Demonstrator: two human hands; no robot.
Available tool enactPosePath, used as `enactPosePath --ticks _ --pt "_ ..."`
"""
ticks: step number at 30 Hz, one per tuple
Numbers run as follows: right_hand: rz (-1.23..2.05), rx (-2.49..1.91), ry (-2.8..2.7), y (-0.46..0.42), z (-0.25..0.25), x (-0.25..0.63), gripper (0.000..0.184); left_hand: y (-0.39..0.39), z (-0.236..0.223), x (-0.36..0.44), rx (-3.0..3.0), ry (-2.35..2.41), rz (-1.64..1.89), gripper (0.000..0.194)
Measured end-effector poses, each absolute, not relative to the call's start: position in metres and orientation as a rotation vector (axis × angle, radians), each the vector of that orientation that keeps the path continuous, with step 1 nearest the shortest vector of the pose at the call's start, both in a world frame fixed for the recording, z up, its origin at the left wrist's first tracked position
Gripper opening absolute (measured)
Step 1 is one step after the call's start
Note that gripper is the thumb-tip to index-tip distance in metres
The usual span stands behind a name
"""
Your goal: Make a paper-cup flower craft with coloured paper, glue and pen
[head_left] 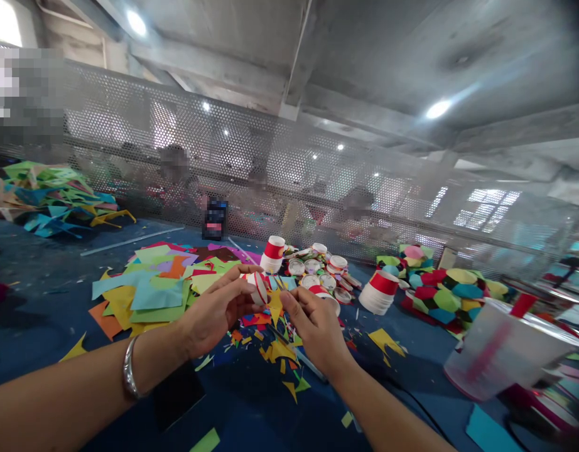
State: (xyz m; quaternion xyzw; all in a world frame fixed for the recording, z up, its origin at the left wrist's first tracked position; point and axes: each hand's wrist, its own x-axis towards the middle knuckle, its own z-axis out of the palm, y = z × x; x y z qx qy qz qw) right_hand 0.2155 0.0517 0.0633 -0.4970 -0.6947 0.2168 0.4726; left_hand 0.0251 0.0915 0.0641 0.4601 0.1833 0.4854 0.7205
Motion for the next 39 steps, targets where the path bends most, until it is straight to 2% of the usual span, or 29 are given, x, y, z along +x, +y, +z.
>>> enactPosePath --ticks 6,15,39 --pt "0.612 -1.204 -1.701 0.053 0.061 0.218 0.046 0.093 0.064 0.024 1.093 0.432 1.054 0.04" --pt "1.096 -1.091 -1.66 0.052 0.068 0.216 0.048 0.095 0.068 0.018 1.386 0.535 1.042 0.049" --pt "0.99 -1.136 -1.827 0.05 0.066 0.222 0.048 0.104 0.064 0.008 1.74 0.544 1.02 0.057"
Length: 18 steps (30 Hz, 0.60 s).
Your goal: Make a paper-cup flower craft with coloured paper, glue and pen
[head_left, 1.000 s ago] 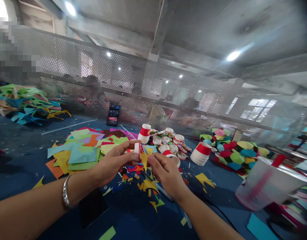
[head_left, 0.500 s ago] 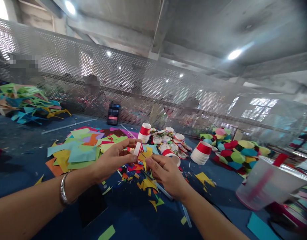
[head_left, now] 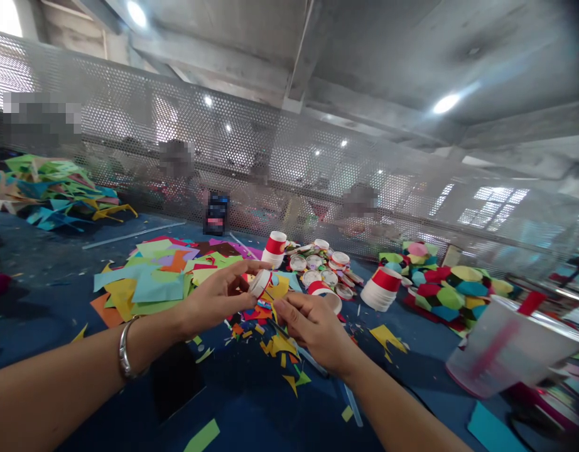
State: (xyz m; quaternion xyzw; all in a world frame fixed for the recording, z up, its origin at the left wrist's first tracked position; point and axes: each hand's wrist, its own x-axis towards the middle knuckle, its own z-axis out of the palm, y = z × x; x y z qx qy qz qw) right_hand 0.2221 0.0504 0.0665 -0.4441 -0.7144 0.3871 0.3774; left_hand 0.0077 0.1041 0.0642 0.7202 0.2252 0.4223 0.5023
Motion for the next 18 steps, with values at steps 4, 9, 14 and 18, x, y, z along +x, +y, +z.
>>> enactPosePath --ticks 4,9,14,18 --pt "0.992 -1.14 -1.831 0.0495 0.0673 0.2209 0.049 0.1048 0.0637 0.0066 1.785 0.544 1.029 0.058" --pt "0.994 -1.146 -1.841 0.0508 0.0683 0.2194 0.05 0.1078 0.0608 0.0052 1.872 0.566 1.007 0.057" --pt "1.062 -1.126 -1.801 0.0521 0.0644 0.2207 0.05 0.1121 0.0619 0.0037 1.916 0.621 0.998 0.056" --pt "1.183 -1.093 -1.696 0.0521 0.0639 0.221 0.048 0.1137 0.0633 0.0021 1.913 0.649 1.009 0.053"
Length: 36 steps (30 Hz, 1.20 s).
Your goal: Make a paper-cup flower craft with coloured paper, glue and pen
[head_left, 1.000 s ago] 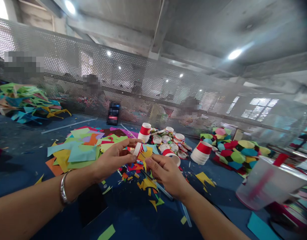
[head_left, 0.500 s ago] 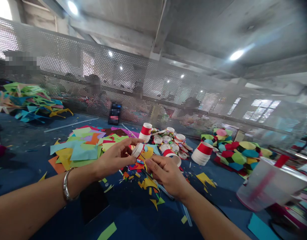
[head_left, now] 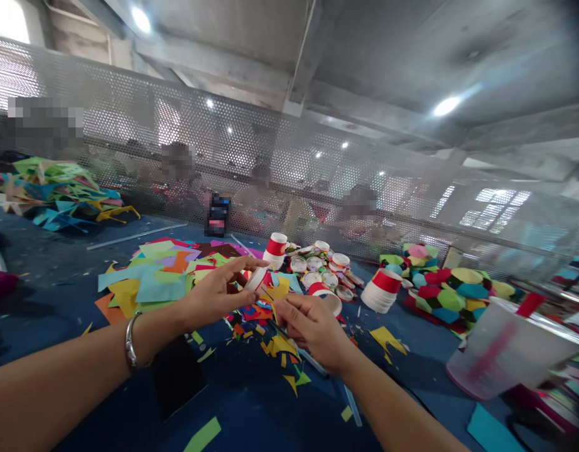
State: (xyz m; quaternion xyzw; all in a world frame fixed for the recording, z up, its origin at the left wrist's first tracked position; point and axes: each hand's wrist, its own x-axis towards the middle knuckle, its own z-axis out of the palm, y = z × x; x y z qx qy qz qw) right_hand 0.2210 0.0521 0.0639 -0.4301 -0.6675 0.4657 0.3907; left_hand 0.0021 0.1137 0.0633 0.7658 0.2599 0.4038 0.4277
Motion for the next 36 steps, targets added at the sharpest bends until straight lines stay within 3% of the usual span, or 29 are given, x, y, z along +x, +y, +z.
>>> enactPosePath --ticks 21,26,36 --pt "1.279 -1.081 -1.6 0.05 0.072 0.218 0.049 0.11 0.063 0.0 2.117 0.582 1.02 0.054" --pt "1.278 -1.064 -1.591 0.051 0.07 0.218 0.05 0.106 0.065 0.0 2.369 0.636 1.095 0.058" --pt "1.341 -1.066 -1.532 0.052 0.069 0.217 0.048 0.105 0.064 0.0 2.737 0.796 1.183 0.048"
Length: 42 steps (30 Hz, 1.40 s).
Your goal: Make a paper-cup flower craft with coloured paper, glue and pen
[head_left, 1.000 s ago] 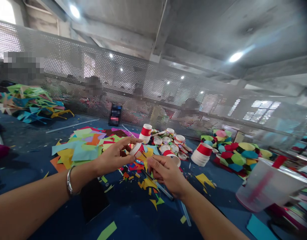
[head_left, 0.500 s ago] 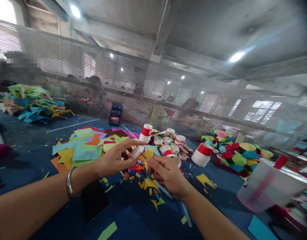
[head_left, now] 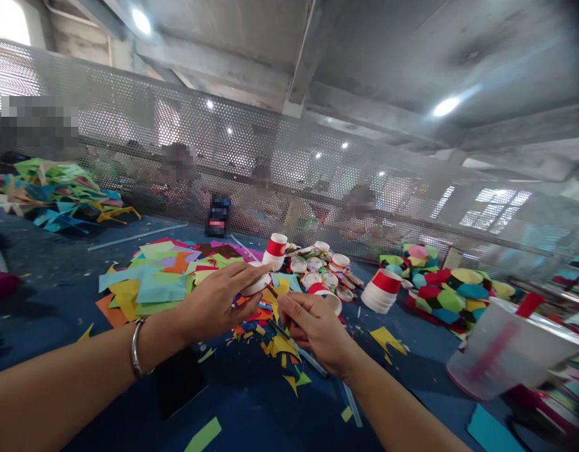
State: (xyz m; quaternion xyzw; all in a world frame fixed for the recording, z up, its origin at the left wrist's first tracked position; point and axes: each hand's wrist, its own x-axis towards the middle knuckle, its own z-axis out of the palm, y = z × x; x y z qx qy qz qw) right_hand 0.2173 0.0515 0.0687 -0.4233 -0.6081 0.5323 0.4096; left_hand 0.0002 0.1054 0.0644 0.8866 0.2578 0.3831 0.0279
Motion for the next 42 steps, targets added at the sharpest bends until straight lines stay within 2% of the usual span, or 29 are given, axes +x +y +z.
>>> enactPosePath --ticks 7,10,15,24,30,36,42 --pt "1.363 -1.052 -1.552 0.05 0.07 0.216 0.045 0.111 0.069 -0.005 2.508 1.03 1.004 0.021" --pt "1.308 -1.013 -1.549 0.051 0.071 0.217 0.043 0.115 0.064 -0.003 2.381 0.981 0.892 0.014" --pt "1.125 -1.033 -1.632 0.055 0.067 0.218 0.036 0.109 0.059 0.007 2.012 0.779 0.658 0.019" --pt "1.043 -1.064 -1.761 0.056 0.064 0.219 0.036 0.098 0.063 0.013 2.08 0.715 0.62 0.018" --pt "1.126 -1.055 -1.716 0.056 0.064 0.218 0.035 0.101 0.061 0.011 2.047 0.729 0.604 0.021" --pt "1.364 -1.056 -1.606 0.051 0.068 0.22 0.029 0.096 0.067 0.009 1.903 0.677 0.51 0.023" --pt "1.505 -0.961 -1.675 0.045 0.076 0.225 0.027 0.086 0.073 0.008 1.57 0.531 0.47 0.025"
